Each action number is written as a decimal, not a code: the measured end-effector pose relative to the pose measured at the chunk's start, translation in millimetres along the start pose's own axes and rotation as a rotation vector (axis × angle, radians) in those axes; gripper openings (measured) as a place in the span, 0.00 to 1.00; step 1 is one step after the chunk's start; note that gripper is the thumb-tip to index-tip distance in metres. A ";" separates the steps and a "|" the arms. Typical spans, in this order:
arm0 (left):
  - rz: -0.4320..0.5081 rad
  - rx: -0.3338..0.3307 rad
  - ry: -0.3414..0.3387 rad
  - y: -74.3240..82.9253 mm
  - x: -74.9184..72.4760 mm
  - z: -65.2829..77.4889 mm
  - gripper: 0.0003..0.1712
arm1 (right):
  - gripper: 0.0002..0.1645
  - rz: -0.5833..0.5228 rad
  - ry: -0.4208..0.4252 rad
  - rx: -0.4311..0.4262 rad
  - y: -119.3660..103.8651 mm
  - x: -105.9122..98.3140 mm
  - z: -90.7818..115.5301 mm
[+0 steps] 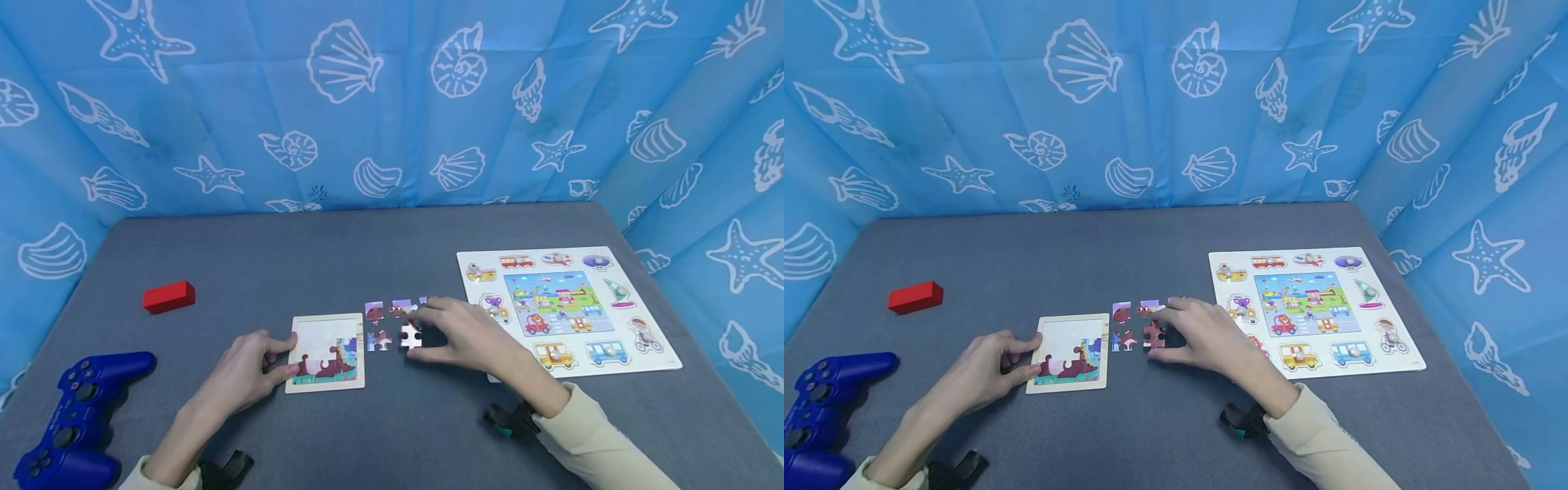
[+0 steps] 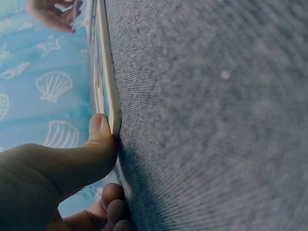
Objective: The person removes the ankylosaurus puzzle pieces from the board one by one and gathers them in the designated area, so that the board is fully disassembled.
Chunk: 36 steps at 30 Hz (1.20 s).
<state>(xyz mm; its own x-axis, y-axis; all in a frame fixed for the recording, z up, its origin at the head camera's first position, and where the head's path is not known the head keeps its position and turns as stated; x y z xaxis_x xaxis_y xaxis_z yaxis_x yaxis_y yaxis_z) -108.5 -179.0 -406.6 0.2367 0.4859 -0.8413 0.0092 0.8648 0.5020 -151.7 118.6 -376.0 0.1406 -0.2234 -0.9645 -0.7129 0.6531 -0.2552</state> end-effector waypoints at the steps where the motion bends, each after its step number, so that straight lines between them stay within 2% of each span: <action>1: 0.000 -0.001 0.000 -0.2 0.0 0.0 0.28 | 0.32 -0.003 -0.011 0.009 2.1 1.0 1.5; 6: -0.003 -0.012 -0.006 -1.3 0.6 0.0 0.29 | 0.33 -0.021 -0.074 0.035 7.2 9.7 2.6; 15: 0.007 -0.006 0.000 -0.3 0.7 0.3 0.28 | 0.35 -0.008 -0.129 0.093 8.1 18.8 -1.8; 20: 0.013 0.001 0.003 -0.1 0.1 1.2 0.28 | 0.35 -0.006 -0.133 0.101 7.3 19.6 -2.2; 28: 0.014 0.004 0.002 0.0 -0.2 1.1 0.28 | 0.37 0.010 -0.100 0.070 6.3 20.0 -0.2; 36: 0.016 0.014 0.012 -0.2 -0.5 0.6 0.28 | 0.34 -0.006 -0.062 0.043 6.5 19.6 0.4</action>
<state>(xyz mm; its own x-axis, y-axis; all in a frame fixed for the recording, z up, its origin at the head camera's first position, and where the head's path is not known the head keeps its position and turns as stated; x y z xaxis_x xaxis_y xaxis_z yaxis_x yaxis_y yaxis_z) -108.1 -179.5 -406.1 0.2256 0.5012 -0.8354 0.0196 0.8550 0.5182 -153.3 118.7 -396.6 0.1881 -0.1825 -0.9651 -0.6823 0.6825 -0.2620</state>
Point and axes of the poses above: each hand's wrist, its own z-axis away from the middle knuckle, its own x-axis out of the palm, y = z × x, the point moved 5 cm from there along -z, towards the middle knuckle, and after that the axes turned 6 degrees about -x, right-handed, at the moved point
